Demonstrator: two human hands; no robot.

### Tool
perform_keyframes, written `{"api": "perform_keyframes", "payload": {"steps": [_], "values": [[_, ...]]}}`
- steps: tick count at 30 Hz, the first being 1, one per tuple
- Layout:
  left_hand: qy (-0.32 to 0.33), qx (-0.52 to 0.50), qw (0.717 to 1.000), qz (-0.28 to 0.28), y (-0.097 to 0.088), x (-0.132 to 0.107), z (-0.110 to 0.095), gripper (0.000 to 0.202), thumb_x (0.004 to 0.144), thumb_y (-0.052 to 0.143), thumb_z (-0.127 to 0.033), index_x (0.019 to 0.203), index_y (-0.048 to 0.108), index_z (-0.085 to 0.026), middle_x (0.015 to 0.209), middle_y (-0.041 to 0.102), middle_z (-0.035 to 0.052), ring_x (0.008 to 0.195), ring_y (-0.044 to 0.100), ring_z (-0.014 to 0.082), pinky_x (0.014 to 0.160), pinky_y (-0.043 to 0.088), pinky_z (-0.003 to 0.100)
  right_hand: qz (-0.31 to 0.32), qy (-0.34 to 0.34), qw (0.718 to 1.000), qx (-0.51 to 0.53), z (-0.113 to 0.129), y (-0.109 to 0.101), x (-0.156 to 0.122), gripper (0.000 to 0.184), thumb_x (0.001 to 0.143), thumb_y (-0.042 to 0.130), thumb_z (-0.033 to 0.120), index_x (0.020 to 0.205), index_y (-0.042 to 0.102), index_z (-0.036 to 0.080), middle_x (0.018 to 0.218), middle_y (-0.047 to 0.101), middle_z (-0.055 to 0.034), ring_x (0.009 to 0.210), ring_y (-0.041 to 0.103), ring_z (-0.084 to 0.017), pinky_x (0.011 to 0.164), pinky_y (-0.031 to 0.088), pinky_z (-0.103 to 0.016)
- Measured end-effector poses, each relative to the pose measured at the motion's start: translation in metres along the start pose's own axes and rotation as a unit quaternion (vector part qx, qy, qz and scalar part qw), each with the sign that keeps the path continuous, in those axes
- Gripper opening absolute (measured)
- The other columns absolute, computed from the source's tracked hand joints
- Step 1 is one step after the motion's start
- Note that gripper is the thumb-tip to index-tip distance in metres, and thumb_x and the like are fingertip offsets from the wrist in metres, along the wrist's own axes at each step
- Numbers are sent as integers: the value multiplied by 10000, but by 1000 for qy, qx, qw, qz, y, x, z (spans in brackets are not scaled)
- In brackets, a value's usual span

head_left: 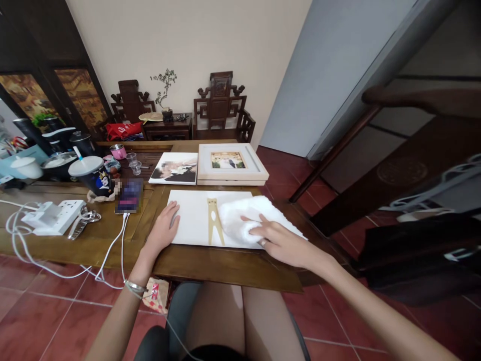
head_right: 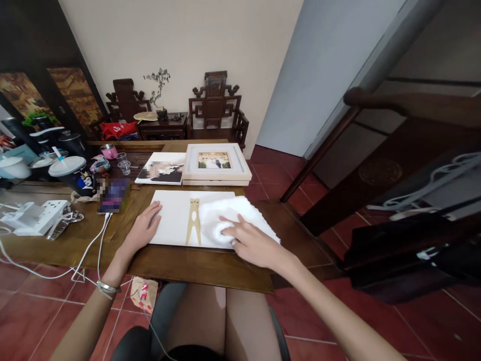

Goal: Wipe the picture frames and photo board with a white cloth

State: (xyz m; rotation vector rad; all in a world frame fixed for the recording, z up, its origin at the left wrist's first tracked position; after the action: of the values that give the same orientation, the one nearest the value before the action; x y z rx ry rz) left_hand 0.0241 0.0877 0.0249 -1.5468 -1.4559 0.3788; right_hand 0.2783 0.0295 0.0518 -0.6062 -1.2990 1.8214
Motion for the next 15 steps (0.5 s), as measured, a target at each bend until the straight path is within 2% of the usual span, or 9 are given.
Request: {"api": "perform_keyframes", "payload": {"steps": [3, 6, 8, 11, 15], "values": [[0, 1, 1000, -2, 0, 0, 1, 424, 933, 402, -290, 1263, 579, -93, 1417, 518, 181, 1368, 433, 264, 1163, 317, 472, -5, 20, 1000, -14, -12, -5, 15, 419, 751, 396, 74, 1023, 690, 199, 1098, 709, -78, 1130, 600, -270, 1036, 391, -432], [0, -10, 1000, -2, -1, 0, 2, 423, 931, 407, -299, 1258, 584, -98, 1411, 526, 175, 1371, 430, 260, 1158, 327, 461, -4, 27, 999, -30, -24, -11, 48, 407, 741, 399, 65, 983, 708, 173, 920, 723, -83, 973, 640, -267, 925, 439, -363], [-1, -17, 1000, -5, -2, 0, 2, 421, 930, 414, -304, 1254, 587, -98, 1409, 527, 178, 1367, 436, 258, 1156, 331, 460, -7, 27, 999, -30, -29, -15, 70, 403, 738, 398, 61, 968, 711, 167, 901, 723, -87, 944, 638, -268, 859, 449, -331], [-2, -26, 1000, -11, -3, 0, 3, 406, 928, 426, -312, 1247, 594, -126, 1410, 532, 161, 1360, 446, 253, 1154, 331, 467, -16, 28, 999, -26, -33, -19, 93, 422, 733, 398, 48, 997, 706, 168, 969, 727, -88, 961, 635, -263, 847, 442, -313], [-5, -35, 999, -12, -4, -1, 3, 415, 928, 430, -323, 1245, 595, -112, 1406, 532, 173, 1363, 442, 255, 1158, 322, 464, -18, 32, 999, -29, -32, -17, 100, 426, 729, 392, 41, 1000, 705, 140, 967, 728, -110, 947, 649, -270, 837, 448, -319]]}}
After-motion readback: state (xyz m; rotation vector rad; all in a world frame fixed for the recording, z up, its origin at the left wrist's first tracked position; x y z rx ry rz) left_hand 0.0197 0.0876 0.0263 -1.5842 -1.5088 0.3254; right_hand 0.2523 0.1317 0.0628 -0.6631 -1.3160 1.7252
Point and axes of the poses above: each hand's wrist, its own x-axis towards the middle knuckle, its own y-axis out of the palm, z = x × y, the point moved 10 cm from there along x, towards the middle knuckle
